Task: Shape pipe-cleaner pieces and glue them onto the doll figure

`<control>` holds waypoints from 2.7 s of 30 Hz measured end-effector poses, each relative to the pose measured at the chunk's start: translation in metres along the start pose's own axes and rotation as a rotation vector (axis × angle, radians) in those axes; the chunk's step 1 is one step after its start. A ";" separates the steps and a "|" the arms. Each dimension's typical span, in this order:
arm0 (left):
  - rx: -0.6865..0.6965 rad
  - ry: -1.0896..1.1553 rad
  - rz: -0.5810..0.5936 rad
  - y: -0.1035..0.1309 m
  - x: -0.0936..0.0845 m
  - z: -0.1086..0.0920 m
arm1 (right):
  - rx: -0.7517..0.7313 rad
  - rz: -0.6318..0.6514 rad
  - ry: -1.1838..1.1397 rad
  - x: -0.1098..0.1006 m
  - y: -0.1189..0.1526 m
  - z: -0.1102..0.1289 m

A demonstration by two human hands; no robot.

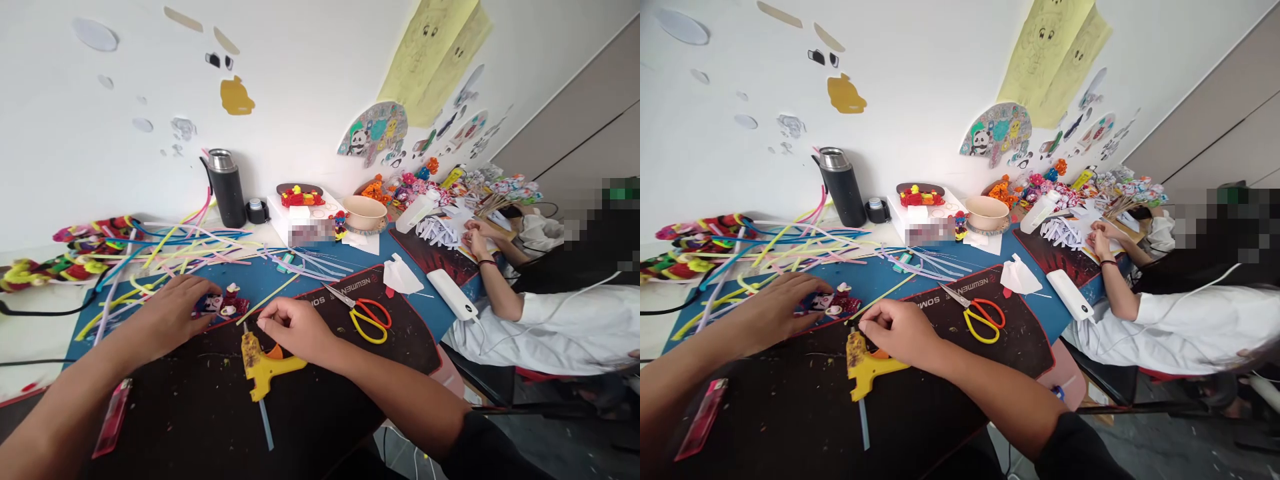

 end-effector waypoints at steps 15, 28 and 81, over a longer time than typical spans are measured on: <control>-0.018 0.064 -0.028 0.033 0.016 -0.001 | -0.142 0.017 0.408 0.013 -0.025 0.005; 0.043 0.053 -0.051 0.039 0.020 -0.001 | -0.223 0.140 0.663 0.032 -0.048 0.021; -0.292 0.225 -0.019 0.028 0.013 0.000 | -0.422 0.248 0.810 0.049 -0.064 0.023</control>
Point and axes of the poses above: each hand's wrist, its own y-axis away from the middle knuckle, its own x-axis out of the palm, z = x × y, the point moved 5 cm from there along -y, towards the middle knuckle, and after that the axes turned 8 degrees about -z, right-handed, at the moved point
